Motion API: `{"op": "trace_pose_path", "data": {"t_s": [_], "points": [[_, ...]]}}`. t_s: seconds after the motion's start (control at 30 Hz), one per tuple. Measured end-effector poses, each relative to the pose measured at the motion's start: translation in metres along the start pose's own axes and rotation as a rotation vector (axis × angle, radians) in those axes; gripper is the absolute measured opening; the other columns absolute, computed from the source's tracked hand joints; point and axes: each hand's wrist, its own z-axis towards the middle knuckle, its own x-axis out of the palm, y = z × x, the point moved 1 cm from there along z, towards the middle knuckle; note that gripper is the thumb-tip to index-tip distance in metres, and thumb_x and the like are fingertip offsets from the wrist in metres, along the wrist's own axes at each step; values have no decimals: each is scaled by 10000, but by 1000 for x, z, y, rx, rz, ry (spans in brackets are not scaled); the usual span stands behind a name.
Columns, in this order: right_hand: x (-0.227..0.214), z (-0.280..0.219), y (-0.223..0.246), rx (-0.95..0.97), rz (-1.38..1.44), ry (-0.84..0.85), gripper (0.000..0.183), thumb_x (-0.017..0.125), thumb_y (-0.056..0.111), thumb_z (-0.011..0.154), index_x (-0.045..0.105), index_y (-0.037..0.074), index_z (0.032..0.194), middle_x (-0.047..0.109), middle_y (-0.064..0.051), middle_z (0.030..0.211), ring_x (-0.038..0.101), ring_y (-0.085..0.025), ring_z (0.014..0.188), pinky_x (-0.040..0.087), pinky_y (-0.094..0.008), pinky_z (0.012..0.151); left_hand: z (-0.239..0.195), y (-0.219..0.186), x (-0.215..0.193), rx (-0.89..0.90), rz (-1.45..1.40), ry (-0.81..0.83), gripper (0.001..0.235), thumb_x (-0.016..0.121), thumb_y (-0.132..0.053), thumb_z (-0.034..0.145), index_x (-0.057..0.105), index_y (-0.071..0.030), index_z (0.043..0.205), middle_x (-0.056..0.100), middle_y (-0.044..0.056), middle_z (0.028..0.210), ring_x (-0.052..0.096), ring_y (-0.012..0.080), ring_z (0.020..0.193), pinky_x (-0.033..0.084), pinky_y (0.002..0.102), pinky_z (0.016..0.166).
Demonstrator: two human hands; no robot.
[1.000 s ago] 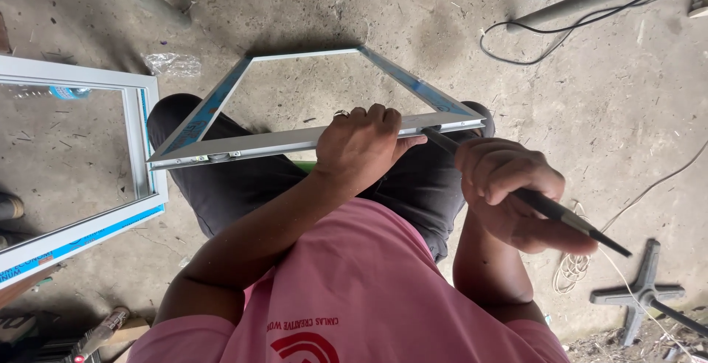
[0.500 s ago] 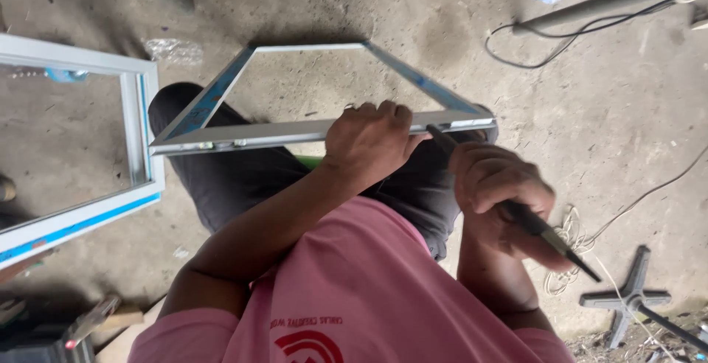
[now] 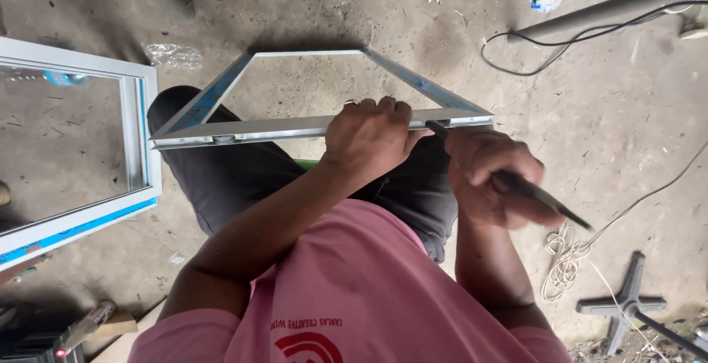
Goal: Smoothing the edges of an aluminum window frame using a hand file to remove burrs.
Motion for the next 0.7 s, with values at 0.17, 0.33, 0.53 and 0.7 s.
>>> {"op": "trace_pose_path", "data": {"t_s": [0.17, 0.33, 0.53, 0.7], "points": [[-4, -5, -9, -1, -41, -4, 782, 251, 801, 954, 452, 101, 669, 290, 20, 484, 279, -106, 368, 276, -291, 375, -2, 2, 8, 24, -1, -2, 382, 704, -451, 804, 693, -75, 737, 591, 79, 591, 666, 334, 520, 522, 479, 489], [5, 3, 1, -13, -72, -38, 697, 388, 715, 969, 470, 100, 652, 397, -14, 448, 400, -142, 335, 312, -325, 372, 3, 2, 4, 47, 69, -13, 372, 693, -469, 815, 676, -111, 716, 566, 55, 574, 648, 304, 491, 509, 451, 462], [6, 10, 29, -12, -1, 15, 713, 221, 793, 899, 437, 135, 728, 303, 30, 504, 256, -118, 383, 254, -319, 418, -3, 3, -4, 4, 54, 117, 472, 632, -558, 904, 682, -112, 758, 617, 42, 636, 661, 292, 521, 491, 432, 439], [5, 28, 53, -99, -62, -3, 611, 270, 733, 940, 395, 157, 780, 197, 49, 517, 178, -110, 425, 206, -337, 462, 13, 12, -2, -35, 27, 257, 661, 410, -642, 1026, 730, -90, 855, 715, 91, 747, 695, 275, 580, 449, 399, 359]]}}
